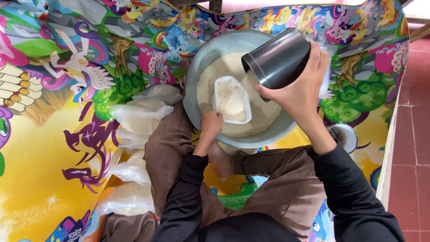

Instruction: Scooping rice from a large basin into small plastic bags using a metal cup and a plastic scoop, then sifting and sealing the bags.

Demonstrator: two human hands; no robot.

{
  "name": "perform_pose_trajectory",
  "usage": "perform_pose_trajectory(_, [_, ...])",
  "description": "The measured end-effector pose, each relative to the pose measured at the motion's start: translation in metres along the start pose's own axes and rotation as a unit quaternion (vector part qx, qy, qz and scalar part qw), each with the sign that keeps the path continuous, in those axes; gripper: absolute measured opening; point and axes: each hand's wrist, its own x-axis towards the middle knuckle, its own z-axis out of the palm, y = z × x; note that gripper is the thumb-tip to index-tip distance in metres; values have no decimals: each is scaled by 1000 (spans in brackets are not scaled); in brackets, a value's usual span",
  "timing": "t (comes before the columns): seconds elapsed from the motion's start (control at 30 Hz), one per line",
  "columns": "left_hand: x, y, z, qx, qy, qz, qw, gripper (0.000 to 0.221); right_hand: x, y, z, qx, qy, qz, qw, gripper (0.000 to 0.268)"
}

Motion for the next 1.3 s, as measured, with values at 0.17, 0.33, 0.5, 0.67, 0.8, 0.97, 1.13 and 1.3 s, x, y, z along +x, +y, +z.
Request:
perform_pose_trajectory(0.17, [4,-3,4,0,4,-4,1000,44,-4,4,-4,-8,2,-11,1000,122])
perform_pose_trajectory(0.33, [4,-1,3,7,6,-3,1000,44,0,8,-1,-7,3,-2,1000,122])
perform_pose_trajectory(0.5, [4,-2,2,0,-4,-1,1000,45,6,18,9,-6,11,3,1000,125])
perform_pose_trajectory(0.67, [1,0,0,-1,-5,-9,1000,43,18,19,20,-8,28,3,1000,126])
perform_pose_trajectory(0.8, [-4,5,-4,-18,-8,-13,1000,41,23,18,25,-1,31,-1,1000,123])
perform_pose_trajectory(0.97, [-2,3,-1,-17,2,-13,1000,43,25,17,30,1,27,-4,1000,131])
perform_pose_trajectory(1.13, [1,0,1,-15,3,-1,1000,45,21,10,28,-3,18,-14,1000,133])
perform_pose_trajectory(1.3, [0,1,0,-22,5,-7,1000,41,13,-4,19,4,8,-18,1000,127])
